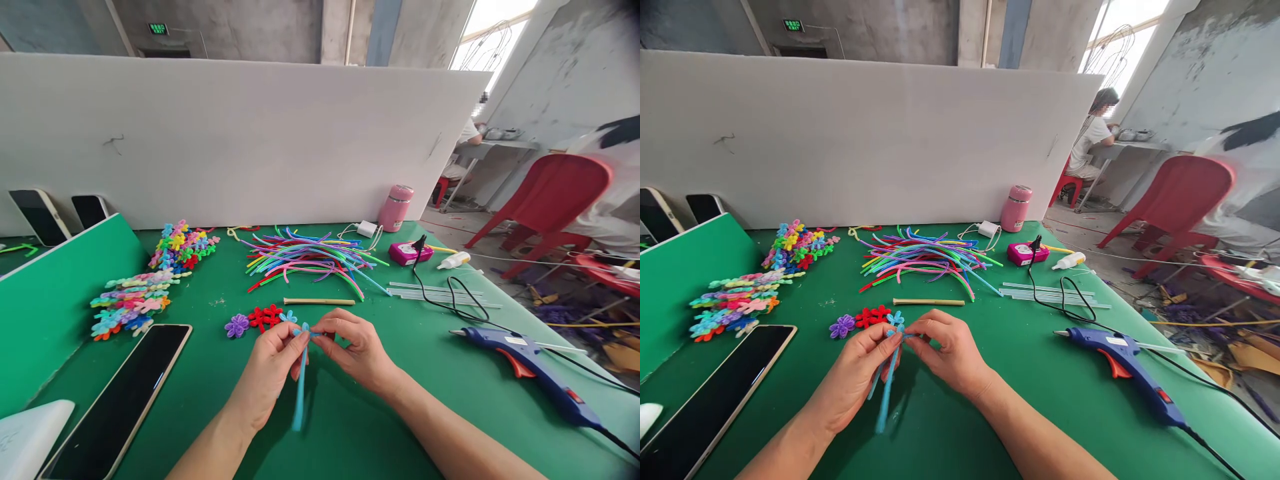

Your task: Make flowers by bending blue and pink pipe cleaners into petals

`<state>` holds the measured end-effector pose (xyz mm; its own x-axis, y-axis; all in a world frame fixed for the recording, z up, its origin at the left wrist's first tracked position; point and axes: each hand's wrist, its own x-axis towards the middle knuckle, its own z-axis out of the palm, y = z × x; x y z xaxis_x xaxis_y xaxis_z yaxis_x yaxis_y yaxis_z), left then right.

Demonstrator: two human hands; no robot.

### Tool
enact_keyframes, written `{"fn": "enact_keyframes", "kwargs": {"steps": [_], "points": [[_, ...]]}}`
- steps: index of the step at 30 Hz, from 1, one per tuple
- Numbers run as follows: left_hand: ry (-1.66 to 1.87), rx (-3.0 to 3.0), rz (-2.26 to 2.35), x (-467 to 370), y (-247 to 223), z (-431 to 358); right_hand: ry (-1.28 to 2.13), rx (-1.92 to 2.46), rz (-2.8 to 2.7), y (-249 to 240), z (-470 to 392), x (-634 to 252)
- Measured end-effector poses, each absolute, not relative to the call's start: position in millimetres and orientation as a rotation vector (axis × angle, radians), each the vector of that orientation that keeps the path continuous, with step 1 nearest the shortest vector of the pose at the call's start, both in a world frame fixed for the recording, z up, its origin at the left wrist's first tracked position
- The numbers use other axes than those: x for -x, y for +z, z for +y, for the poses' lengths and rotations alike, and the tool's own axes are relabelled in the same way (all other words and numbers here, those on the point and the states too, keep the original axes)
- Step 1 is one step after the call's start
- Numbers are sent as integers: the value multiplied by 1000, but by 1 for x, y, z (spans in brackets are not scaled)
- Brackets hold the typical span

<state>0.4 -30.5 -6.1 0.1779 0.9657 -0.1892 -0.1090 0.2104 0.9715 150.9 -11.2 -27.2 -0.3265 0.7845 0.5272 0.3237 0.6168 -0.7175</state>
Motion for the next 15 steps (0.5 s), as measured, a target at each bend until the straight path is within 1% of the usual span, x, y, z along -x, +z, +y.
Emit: {"fn": "enact_keyframes", "kwargs": {"steps": [4, 10, 15], "points": [[1048, -1139, 1124, 0, -9, -30, 690, 897, -1859, -26, -12, -150], [1089, -1231, 1222, 0, -12, -31, 1025, 1044, -1618, -22, -11, -152], [1053, -1227, 1206, 0, -11, -31, 1170, 1010, -1637, -19, -13, -148]]}}
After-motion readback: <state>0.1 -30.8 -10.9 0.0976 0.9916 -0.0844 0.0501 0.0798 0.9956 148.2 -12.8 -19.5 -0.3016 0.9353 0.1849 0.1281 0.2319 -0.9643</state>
